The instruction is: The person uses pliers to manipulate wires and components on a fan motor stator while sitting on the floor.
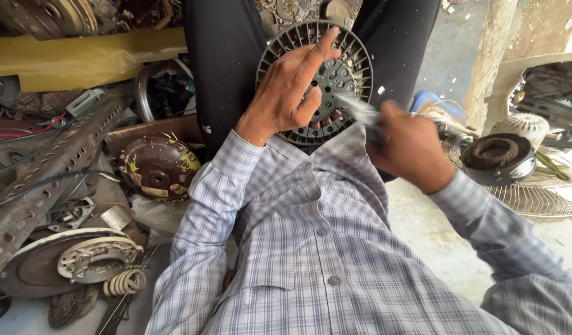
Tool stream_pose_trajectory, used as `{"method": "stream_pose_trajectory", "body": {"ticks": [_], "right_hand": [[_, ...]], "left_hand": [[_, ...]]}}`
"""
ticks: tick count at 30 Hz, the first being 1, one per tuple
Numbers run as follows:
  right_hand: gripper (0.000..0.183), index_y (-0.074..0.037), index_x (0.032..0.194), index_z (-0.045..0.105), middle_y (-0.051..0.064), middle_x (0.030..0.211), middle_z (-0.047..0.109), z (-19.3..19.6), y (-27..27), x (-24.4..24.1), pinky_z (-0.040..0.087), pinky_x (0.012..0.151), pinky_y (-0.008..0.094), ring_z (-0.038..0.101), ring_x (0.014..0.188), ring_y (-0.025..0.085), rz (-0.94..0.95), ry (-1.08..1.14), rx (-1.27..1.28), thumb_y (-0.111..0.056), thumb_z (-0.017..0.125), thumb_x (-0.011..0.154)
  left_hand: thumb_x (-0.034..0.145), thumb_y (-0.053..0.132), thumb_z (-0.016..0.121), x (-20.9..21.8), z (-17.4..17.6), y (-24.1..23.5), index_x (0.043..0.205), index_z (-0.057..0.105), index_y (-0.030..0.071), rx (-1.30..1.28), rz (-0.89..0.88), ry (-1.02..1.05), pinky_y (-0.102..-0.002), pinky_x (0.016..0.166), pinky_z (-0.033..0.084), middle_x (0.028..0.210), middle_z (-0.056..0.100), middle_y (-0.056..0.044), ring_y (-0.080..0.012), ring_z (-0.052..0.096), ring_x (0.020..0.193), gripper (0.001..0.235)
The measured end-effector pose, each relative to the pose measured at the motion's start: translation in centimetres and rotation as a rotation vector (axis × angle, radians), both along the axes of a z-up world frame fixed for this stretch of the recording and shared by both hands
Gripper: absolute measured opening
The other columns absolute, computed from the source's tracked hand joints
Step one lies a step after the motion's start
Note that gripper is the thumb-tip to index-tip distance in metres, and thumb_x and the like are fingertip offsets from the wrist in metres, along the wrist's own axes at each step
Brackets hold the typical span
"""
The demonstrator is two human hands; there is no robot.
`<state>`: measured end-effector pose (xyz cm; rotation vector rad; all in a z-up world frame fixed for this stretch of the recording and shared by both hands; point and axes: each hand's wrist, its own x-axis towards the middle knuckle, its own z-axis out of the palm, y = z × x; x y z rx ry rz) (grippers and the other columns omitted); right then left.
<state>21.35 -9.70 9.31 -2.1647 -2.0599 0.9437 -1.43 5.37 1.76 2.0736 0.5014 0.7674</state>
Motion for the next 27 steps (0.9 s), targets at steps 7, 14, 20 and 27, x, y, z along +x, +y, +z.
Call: {"method": "stream_pose_trajectory", "body": {"ticks": [7, 14, 20, 27], "right_hand": [[0.031, 0.001, 0.104, 0.047, 0.015, 0.072, 0.053, -1.4, -1.5, 1.3, 0.045, 0.051, 0.04, 0.054, 0.057, 0.031, -0.294, 0.488, 0.476, -0.014, 0.062, 0.082], [0.047, 0.008, 0.112, 0.047, 0.024, 0.082, 0.055, -0.8, -4.4, 2.7, 0.047, 0.06, 0.045, 0.058, 0.066, 0.038, -0.17, 0.361, 0.391, -0.011, 0.07, 0.075], [0.037, 0.001, 0.104, 0.049, 0.02, 0.075, 0.063, -1.4, -2.6, 0.9, 0.05, 0.062, 0.045, 0.064, 0.067, 0.037, -0.081, -0.023, 0.023, -0.017, 0.075, 0.083], [0.035, 0.003, 0.104, 0.051, 0.019, 0.08, 0.061, -0.9, -1.7, -0.8, 0.049, 0.058, 0.045, 0.062, 0.065, 0.037, -0.206, 0.137, 0.178, -0.017, 0.074, 0.088]], "left_hand": [[0.088, 0.01, 0.048, 0.2, -0.4, -0.3, 0.163, 0.016, 0.006, 0.046, 0.028, -0.039, -0.043, 0.115, 0.053, 0.13, 0.068, -0.018, -0.0323, 0.069, 0.119, 0.081], [0.087, 0.008, 0.047, 0.0, -0.4, -0.2, 0.165, 0.022, 0.004, 0.081, 0.029, -0.031, -0.044, 0.116, 0.052, 0.137, 0.068, -0.021, -0.0367, 0.067, 0.123, 0.082], [0.085, 0.01, 0.047, 0.4, -0.3, -0.5, 0.164, 0.021, 0.003, 0.051, 0.025, -0.005, -0.044, 0.117, 0.052, 0.134, 0.068, -0.023, -0.0352, 0.068, 0.12, 0.084], [0.087, 0.009, 0.048, 0.5, -0.1, 0.1, 0.163, 0.023, 0.0, 0.055, 0.025, 0.013, -0.044, 0.118, 0.053, 0.135, 0.068, -0.022, -0.0366, 0.068, 0.125, 0.08]]}}
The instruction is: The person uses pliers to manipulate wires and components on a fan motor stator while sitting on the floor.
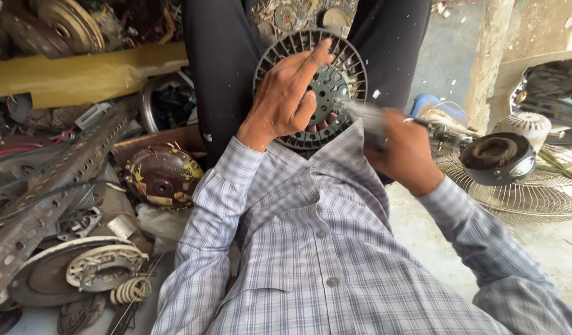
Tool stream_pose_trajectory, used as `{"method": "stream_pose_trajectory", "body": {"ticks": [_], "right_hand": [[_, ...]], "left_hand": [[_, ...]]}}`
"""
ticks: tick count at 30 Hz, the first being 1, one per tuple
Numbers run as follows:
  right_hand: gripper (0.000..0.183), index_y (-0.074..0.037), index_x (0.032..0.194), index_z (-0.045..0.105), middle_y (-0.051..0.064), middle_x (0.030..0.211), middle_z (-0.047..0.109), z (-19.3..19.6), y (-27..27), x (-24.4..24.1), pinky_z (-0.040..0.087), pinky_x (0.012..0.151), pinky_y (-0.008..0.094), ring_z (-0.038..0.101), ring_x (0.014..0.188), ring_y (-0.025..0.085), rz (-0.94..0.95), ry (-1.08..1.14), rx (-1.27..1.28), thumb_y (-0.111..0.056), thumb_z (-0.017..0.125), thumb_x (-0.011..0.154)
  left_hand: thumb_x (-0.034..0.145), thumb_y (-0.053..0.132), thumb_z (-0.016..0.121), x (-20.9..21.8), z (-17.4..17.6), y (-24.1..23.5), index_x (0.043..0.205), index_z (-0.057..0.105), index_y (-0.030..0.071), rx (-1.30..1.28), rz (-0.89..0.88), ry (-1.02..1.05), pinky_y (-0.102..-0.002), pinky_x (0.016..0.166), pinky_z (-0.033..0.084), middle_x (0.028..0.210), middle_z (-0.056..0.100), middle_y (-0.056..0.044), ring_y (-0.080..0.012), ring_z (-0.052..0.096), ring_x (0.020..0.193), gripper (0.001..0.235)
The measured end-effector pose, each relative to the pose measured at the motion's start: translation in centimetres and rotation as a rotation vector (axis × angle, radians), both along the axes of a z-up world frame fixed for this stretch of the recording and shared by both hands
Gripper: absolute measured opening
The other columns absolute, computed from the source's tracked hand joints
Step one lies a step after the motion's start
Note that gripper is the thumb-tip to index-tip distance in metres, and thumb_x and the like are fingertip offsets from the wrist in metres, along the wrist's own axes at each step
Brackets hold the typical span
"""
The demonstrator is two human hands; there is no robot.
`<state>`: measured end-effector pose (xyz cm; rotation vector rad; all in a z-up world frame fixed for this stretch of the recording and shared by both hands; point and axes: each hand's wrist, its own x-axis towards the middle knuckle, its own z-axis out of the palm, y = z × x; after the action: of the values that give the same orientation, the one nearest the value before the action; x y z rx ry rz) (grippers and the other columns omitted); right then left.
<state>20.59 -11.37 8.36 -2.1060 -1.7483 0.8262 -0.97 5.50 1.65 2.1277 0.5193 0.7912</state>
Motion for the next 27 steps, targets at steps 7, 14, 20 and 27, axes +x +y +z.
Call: {"method": "stream_pose_trajectory", "body": {"ticks": [7, 14, 20, 27], "right_hand": [[0.027, -0.003, 0.095, 0.05, 0.014, 0.08, 0.055, 0.4, -1.0, 1.4, 0.047, 0.058, 0.04, 0.053, 0.065, 0.034, -0.16, 0.366, 0.172, -0.015, 0.062, 0.075], [0.052, 0.003, 0.115, 0.057, 0.017, 0.096, 0.061, -2.8, -2.6, 2.8, 0.049, 0.074, 0.045, 0.061, 0.081, 0.036, 0.045, 0.011, 0.205, -0.02, 0.073, 0.071], [0.05, 0.0, 0.124, 0.052, 0.008, 0.102, 0.051, -4.1, -4.4, 2.4, 0.044, 0.068, 0.028, 0.05, 0.084, 0.016, -0.405, 1.159, -0.082, -0.01, 0.058, 0.076], [0.042, -0.003, 0.11, 0.053, 0.005, 0.09, 0.05, -1.8, -4.5, 2.3, 0.042, 0.063, 0.027, 0.044, 0.072, 0.015, -0.184, 1.453, -0.656, -0.01, 0.049, 0.069]], "left_hand": [[0.086, 0.008, 0.047, -0.1, 0.6, 0.0, 0.161, 0.03, -0.001, -0.109, 0.002, 0.081, -0.043, 0.11, 0.056, 0.137, 0.071, -0.022, -0.0316, 0.071, 0.103, 0.077], [0.09, 0.011, 0.046, -0.1, 0.4, 0.1, 0.16, 0.032, 0.0, -0.032, 0.016, -0.018, -0.046, 0.119, 0.053, 0.134, 0.069, -0.022, -0.037, 0.068, 0.13, 0.073], [0.111, 0.035, 0.043, -0.7, 0.6, -0.1, 0.148, 0.052, 0.0, -0.253, 0.074, -0.15, -0.044, 0.117, 0.055, 0.139, 0.067, -0.023, -0.0362, 0.066, 0.134, 0.052], [0.113, 0.051, 0.042, -0.7, 0.6, 1.1, 0.144, 0.058, -0.002, -0.303, -0.039, -0.076, -0.045, 0.117, 0.052, 0.139, 0.068, -0.02, -0.0359, 0.064, 0.135, 0.063]]}}
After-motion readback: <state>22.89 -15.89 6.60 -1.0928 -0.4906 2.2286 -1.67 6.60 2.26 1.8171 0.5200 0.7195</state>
